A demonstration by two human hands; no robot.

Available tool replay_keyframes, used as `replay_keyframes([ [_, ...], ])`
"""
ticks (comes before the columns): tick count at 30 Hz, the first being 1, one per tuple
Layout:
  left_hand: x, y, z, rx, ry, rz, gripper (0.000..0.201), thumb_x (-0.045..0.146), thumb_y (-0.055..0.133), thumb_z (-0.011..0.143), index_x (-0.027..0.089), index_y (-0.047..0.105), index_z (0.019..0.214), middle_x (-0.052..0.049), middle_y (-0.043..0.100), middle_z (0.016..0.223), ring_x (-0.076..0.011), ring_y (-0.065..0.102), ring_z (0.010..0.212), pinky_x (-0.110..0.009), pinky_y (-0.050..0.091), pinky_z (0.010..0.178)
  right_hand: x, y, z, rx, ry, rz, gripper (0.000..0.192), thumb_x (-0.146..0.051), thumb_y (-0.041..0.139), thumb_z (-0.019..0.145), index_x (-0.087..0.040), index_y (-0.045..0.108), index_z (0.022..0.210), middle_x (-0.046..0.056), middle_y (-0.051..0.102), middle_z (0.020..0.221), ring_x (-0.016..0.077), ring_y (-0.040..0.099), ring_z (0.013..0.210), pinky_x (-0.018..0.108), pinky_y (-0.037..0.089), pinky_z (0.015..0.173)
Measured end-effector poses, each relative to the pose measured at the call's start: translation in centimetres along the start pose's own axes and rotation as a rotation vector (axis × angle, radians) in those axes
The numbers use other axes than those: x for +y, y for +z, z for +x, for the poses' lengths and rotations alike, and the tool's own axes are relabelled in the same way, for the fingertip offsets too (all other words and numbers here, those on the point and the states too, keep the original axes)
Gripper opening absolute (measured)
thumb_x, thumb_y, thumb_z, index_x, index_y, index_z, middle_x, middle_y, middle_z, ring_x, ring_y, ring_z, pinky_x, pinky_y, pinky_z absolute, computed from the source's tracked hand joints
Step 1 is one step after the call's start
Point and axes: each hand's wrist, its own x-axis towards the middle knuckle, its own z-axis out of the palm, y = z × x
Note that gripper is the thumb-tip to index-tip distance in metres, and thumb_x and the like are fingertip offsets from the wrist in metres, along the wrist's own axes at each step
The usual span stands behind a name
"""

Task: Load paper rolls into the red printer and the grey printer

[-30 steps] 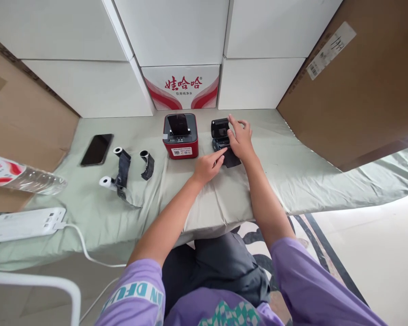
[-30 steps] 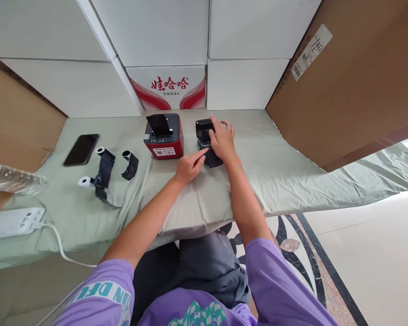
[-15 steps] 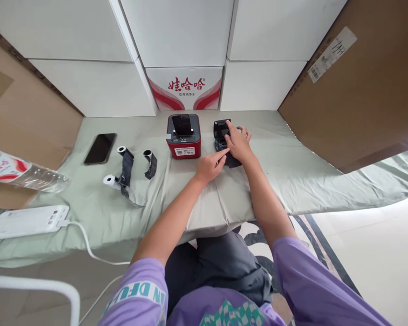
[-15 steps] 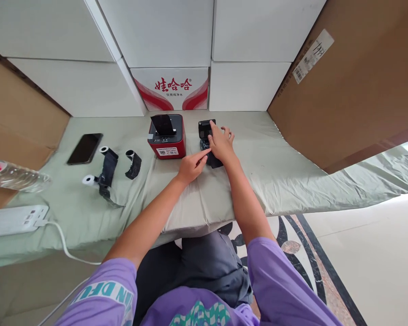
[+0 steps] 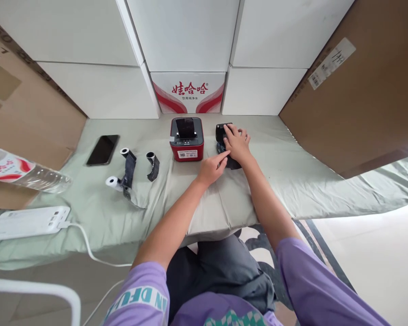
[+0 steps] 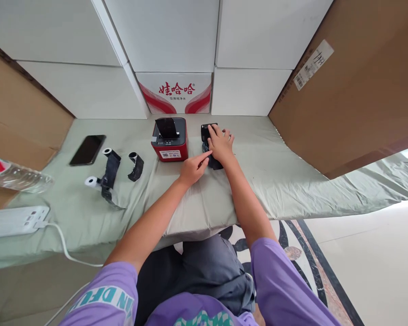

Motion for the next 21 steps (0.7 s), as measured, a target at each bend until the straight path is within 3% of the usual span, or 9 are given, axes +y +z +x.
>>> replay_keyframes([
  [5, -0.1, -0.3, 0.2, 0.003, -0.058, -0.018, 0.039, 0.030, 0.049, 0.106, 0.023, 0.070, 0.139, -0.006, 0.081, 0.096, -0.0157, 0.072, 0.079, -0.025, 0.050, 0.074, -0.3, -0.6, 2.4, -0.056, -0.028, 0.004, 0.060, -0.035, 0.034, 0.103, -0.019, 0.042, 0.160, 0.011, 0.039, 0.168, 0.0438, 0.031, 0.148, 0.066, 0.028, 0.117],
  [9, -0.3, -0.2, 0.3, 0.014, -0.058, -0.070, 0.038, 0.026, 0.051, 0.105, 0.023, 0.071, 0.137, -0.007, 0.081, 0.105, -0.0167, 0.073, 0.084, -0.027, 0.053, 0.079, -0.4, -1.0, 2.6, -0.067, -0.029, 0.006, 0.058, -0.033, 0.033, 0.103, -0.020, 0.043, 0.159, 0.012, 0.040, 0.167, 0.0412, 0.033, 0.150, 0.065, 0.030, 0.118],
  [18, -0.1, -0.3, 0.4, 0.030, -0.053, -0.082, 0.037, 0.026, 0.051, 0.104, 0.024, 0.071, 0.136, -0.007, 0.079, 0.121, -0.0191, 0.075, 0.095, -0.030, 0.056, 0.085, 0.7, -2.0, -2.6, -0.033, -0.071, -0.112, 0.062, -0.036, 0.027, 0.105, -0.023, 0.032, 0.165, 0.008, 0.035, 0.171, 0.0382, 0.032, 0.152, 0.065, 0.028, 0.120],
  [21, -0.2, -0.4, 0.4, 0.056, -0.074, -0.074, 0.037, 0.026, 0.051, 0.104, 0.025, 0.072, 0.134, -0.006, 0.079, 0.119, -0.0184, 0.075, 0.093, -0.029, 0.056, 0.083, 1.3, -2.0, -5.3, -0.023, -0.082, -0.106, 0.059, -0.037, 0.026, 0.106, -0.025, 0.038, 0.163, 0.006, 0.040, 0.168, 0.0370, 0.034, 0.150, 0.064, 0.028, 0.119],
])
